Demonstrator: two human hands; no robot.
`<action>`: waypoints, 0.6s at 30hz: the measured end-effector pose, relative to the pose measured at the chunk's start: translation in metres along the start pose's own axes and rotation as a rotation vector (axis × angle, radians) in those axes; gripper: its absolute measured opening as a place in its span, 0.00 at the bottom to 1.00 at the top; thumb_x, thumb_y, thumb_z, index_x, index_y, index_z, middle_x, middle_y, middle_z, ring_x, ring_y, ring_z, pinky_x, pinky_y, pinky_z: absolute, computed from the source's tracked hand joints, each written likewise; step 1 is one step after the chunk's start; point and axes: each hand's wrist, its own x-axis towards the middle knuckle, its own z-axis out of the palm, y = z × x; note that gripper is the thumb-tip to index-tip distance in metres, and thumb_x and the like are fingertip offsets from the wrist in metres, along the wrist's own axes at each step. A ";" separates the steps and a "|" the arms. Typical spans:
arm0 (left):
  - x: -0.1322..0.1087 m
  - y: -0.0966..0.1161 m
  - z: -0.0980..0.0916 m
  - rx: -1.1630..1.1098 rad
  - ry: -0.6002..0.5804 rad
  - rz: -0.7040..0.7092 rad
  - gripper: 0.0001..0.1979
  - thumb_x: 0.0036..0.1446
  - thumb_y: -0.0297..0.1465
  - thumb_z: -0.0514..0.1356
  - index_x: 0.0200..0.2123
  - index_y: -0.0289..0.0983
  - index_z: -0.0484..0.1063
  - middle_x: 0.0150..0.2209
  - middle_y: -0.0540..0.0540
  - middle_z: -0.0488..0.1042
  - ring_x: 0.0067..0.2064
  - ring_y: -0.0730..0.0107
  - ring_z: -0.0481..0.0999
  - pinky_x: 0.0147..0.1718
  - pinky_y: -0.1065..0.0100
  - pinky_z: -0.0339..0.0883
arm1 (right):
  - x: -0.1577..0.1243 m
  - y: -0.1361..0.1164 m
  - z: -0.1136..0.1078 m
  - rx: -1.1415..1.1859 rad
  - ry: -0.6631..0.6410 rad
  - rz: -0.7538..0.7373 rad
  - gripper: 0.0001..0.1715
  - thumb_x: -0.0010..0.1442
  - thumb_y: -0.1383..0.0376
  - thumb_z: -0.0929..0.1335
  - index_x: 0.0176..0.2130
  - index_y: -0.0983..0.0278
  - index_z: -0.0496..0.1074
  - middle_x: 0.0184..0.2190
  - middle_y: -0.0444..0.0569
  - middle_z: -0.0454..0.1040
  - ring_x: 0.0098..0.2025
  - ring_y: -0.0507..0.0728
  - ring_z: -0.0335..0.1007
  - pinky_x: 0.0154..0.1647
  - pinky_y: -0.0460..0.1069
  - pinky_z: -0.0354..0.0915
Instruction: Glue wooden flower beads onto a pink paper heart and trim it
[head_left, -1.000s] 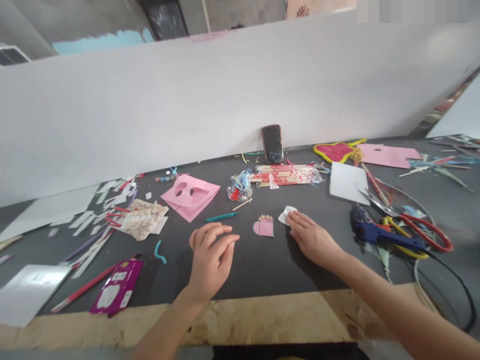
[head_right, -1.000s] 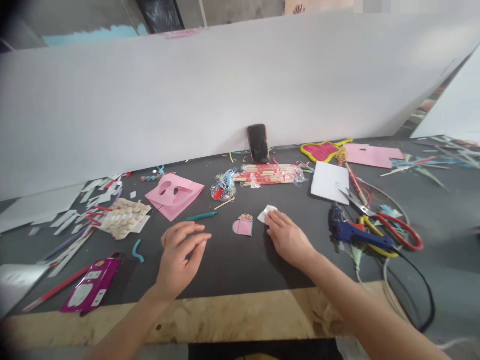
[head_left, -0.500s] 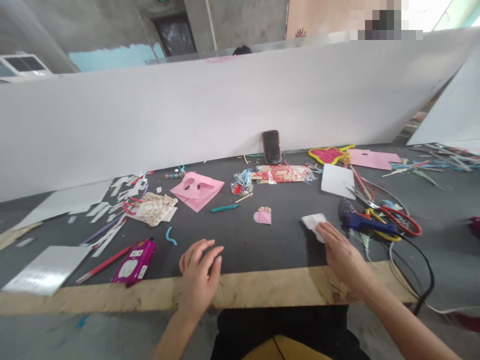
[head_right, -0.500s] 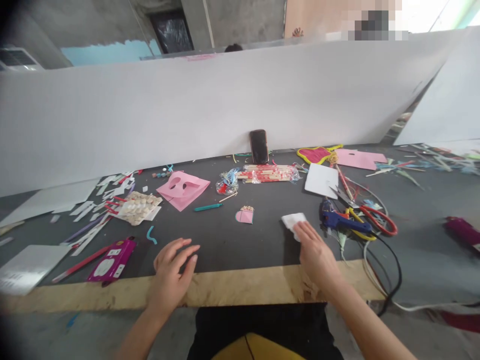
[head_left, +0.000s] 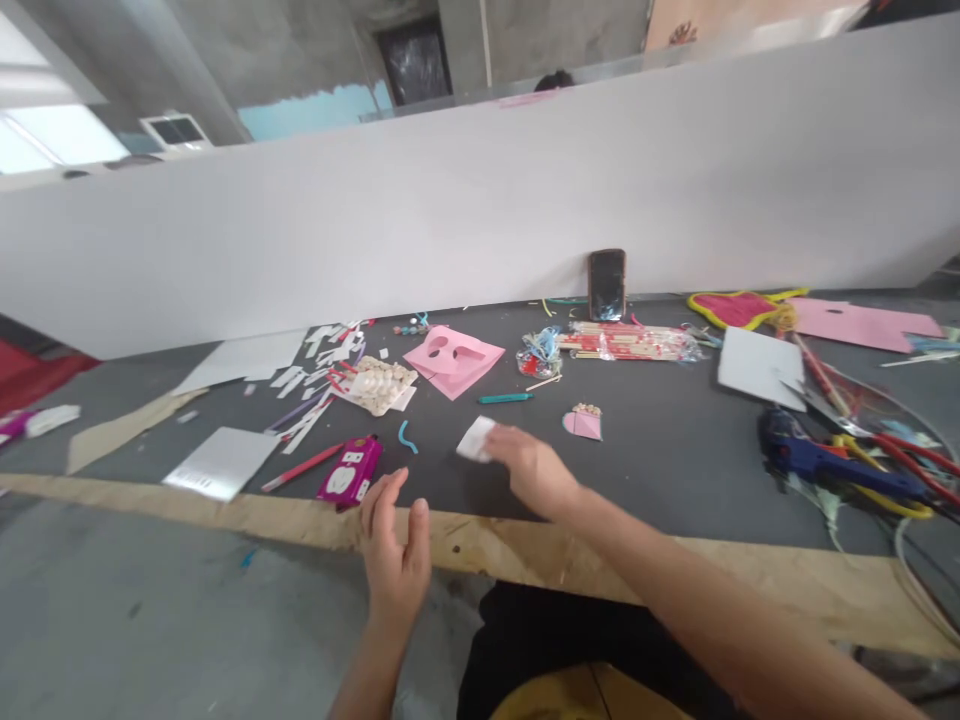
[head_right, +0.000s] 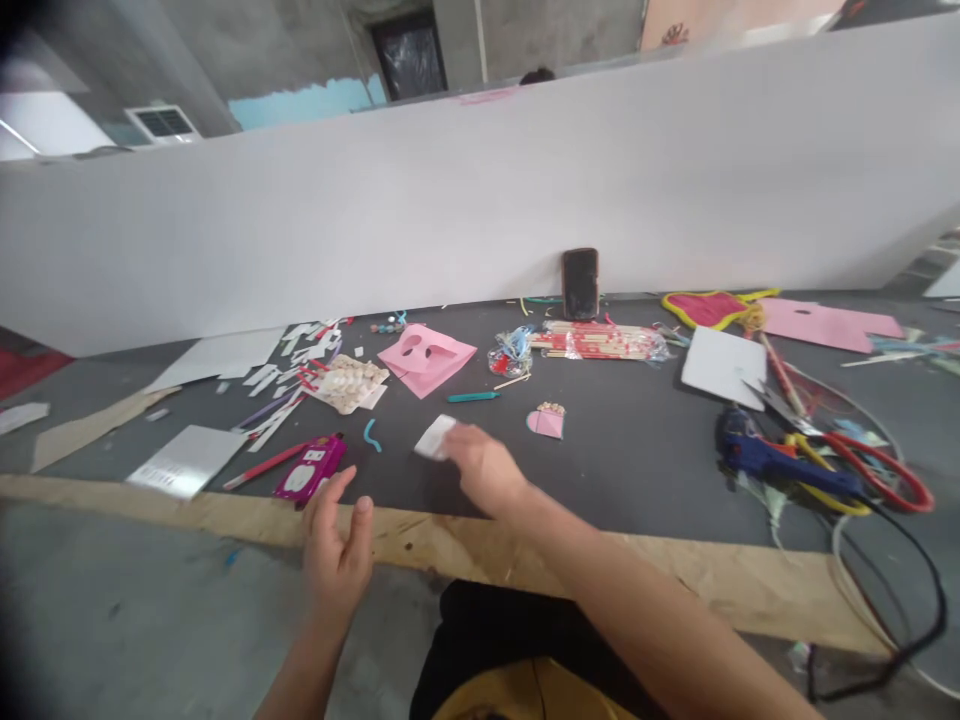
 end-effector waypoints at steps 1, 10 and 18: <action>0.000 -0.003 -0.006 0.015 0.010 -0.010 0.19 0.63 0.34 0.52 0.56 0.39 0.63 0.51 0.37 0.67 0.55 0.54 0.65 0.53 0.52 0.60 | 0.009 0.007 0.002 -0.005 -0.003 0.010 0.26 0.51 0.80 0.62 0.48 0.67 0.73 0.53 0.58 0.72 0.59 0.60 0.63 0.60 0.56 0.58; 0.030 -0.011 -0.032 0.049 0.082 0.032 0.20 0.61 0.34 0.55 0.56 0.38 0.63 0.53 0.37 0.67 0.57 0.55 0.64 0.55 0.53 0.60 | -0.006 -0.078 0.064 0.132 -0.224 -0.361 0.10 0.58 0.71 0.67 0.36 0.59 0.77 0.42 0.40 0.79 0.49 0.48 0.71 0.56 0.40 0.58; 0.053 -0.015 -0.016 0.091 0.046 0.099 0.20 0.60 0.35 0.56 0.55 0.37 0.64 0.52 0.36 0.66 0.57 0.53 0.64 0.55 0.52 0.61 | 0.018 -0.019 0.024 0.056 -0.115 -0.104 0.18 0.49 0.78 0.66 0.39 0.66 0.75 0.45 0.57 0.76 0.51 0.59 0.69 0.55 0.53 0.61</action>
